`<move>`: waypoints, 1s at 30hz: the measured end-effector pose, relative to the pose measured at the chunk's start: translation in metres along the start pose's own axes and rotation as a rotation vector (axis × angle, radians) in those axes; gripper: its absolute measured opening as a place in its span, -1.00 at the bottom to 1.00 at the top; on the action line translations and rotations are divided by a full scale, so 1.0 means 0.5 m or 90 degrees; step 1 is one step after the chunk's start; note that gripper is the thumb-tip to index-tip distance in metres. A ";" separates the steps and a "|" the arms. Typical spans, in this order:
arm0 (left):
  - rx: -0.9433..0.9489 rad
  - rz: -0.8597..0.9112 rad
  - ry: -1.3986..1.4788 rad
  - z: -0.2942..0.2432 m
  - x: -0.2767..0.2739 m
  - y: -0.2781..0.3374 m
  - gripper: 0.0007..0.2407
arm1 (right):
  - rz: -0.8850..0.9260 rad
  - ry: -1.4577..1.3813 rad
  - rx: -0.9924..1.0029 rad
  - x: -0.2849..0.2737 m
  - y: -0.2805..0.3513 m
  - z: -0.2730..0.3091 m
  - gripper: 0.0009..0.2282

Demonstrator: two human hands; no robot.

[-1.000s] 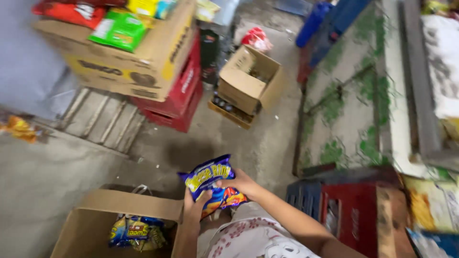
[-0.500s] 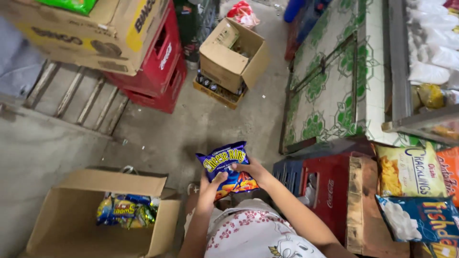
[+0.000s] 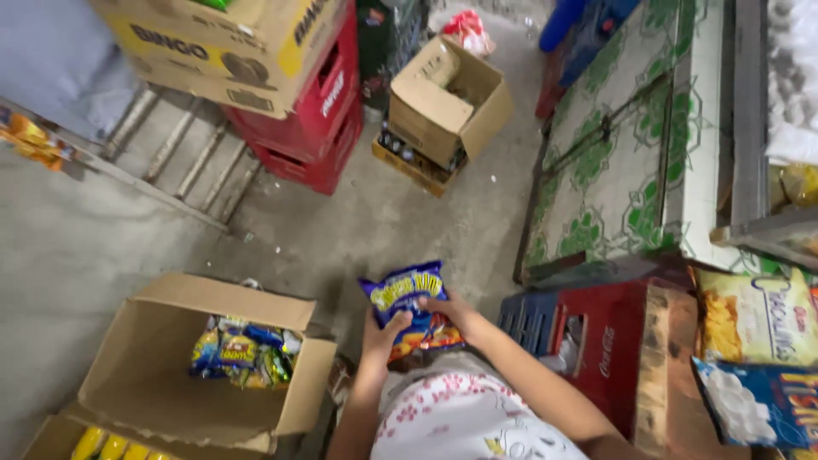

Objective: The person organizes snack bags by picking them up from a shelf and placing them into cardboard shipping boxes, pressing them down to fit. The person uses both hands to handle and reposition the snack bags within the boxes.

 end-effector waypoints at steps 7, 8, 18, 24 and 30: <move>0.033 -0.040 -0.007 -0.096 -0.115 0.089 -0.48 | 0.043 0.034 0.018 0.133 -0.050 -0.060 -0.71; 0.039 -0.025 0.023 -0.123 -0.123 0.105 -0.50 | 0.058 0.020 0.007 0.160 -0.055 -0.069 -0.70; 0.066 -0.015 0.088 -0.202 -0.309 0.219 -0.46 | 0.086 0.074 0.045 0.310 -0.118 -0.231 -0.54; 0.070 -0.083 0.048 -0.116 -0.477 0.225 -0.43 | 0.054 0.015 0.124 0.392 -0.132 -0.314 -0.49; 0.056 -0.107 0.021 -0.190 -0.542 0.312 -0.39 | 0.135 0.051 0.084 0.438 -0.185 -0.399 -0.52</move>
Point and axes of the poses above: each hand's wrist, its own y-axis away from the middle knuckle, its own x-axis out of the palm, z = x × y, the point moved 6 cm from there along -y, towards the middle knuckle, and after that the axes turned 9 degrees about z, right-handed, at the moved point
